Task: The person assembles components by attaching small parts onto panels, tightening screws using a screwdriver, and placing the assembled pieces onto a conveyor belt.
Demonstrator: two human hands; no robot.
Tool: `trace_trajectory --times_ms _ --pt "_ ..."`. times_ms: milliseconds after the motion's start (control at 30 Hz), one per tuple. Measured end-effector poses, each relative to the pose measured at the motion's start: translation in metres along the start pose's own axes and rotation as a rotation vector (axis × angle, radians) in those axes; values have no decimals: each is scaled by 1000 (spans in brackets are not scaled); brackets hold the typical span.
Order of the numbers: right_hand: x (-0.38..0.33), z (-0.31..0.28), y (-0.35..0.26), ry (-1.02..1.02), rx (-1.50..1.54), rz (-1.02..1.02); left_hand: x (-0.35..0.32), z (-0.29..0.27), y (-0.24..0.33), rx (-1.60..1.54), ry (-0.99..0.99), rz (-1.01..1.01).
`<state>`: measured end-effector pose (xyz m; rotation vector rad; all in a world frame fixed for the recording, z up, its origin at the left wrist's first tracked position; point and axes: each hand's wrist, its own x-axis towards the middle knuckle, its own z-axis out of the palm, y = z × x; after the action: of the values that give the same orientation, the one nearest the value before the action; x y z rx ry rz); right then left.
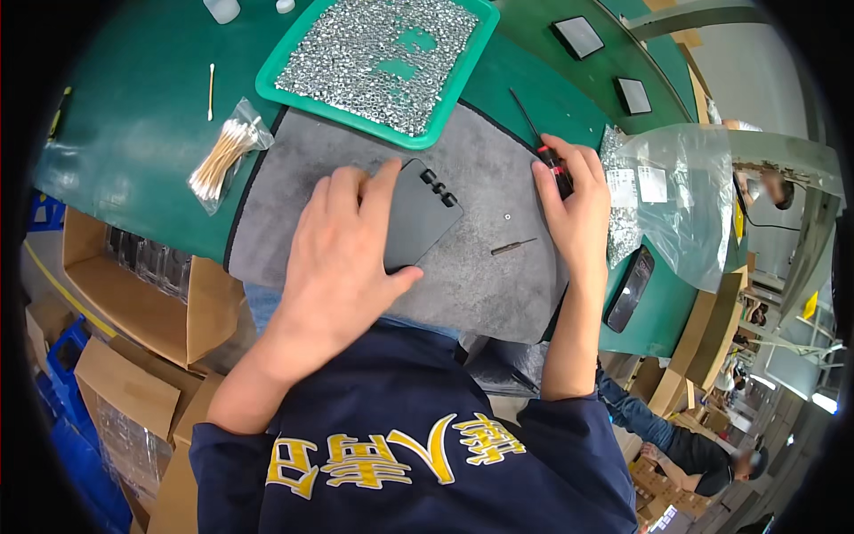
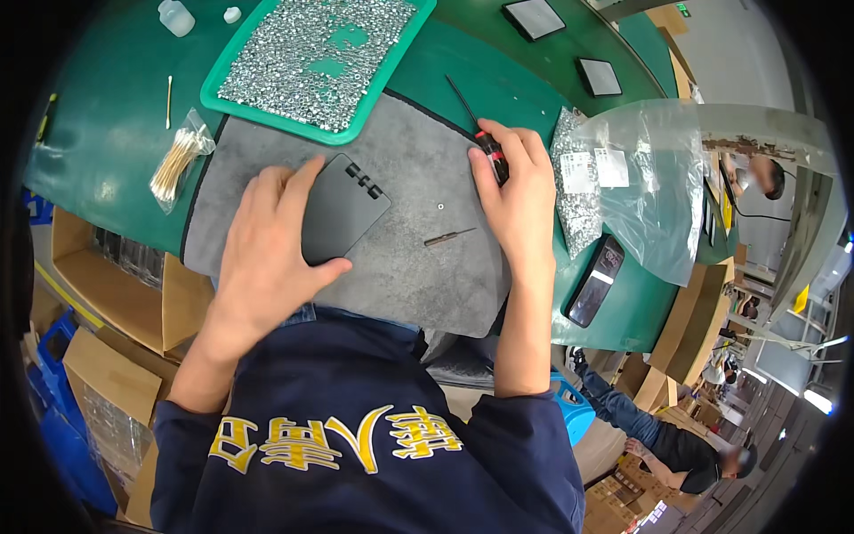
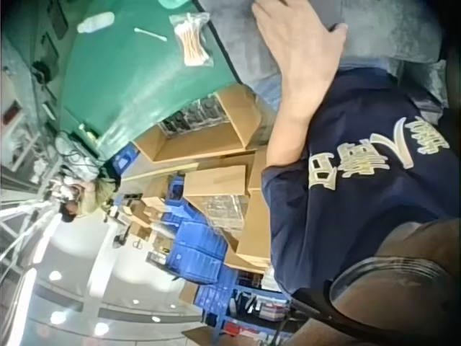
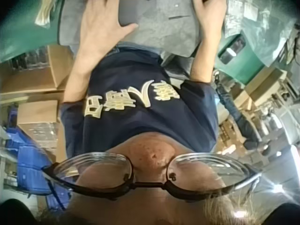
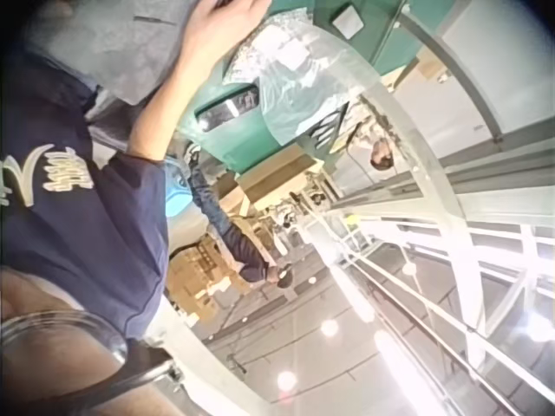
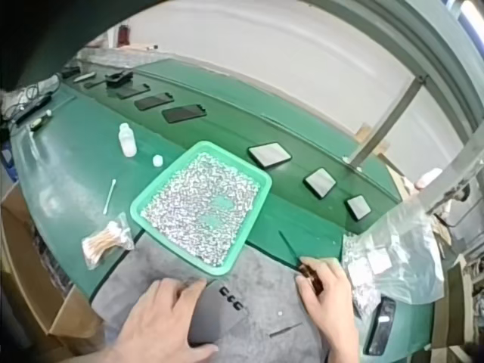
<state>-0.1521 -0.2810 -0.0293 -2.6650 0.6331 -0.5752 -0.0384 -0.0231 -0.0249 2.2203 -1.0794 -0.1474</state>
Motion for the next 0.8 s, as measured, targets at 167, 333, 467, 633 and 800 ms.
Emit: trace_trajectory --times_ms 167,333,467,633,800 --pt "-4 0 6 114 105 -36 4 -4 7 -181 -148 -44" --pt "-23 -35 -15 -189 195 -80 0 -45 26 -57 -133 6" --pt "-33 -25 -28 -235 158 -42 0 -38 16 106 -144 17" --pt "-32 -26 -33 -267 75 -43 0 -38 13 171 -151 23" --pt "-32 -27 -33 -302 10 -73 6 -47 15 136 -96 -5"
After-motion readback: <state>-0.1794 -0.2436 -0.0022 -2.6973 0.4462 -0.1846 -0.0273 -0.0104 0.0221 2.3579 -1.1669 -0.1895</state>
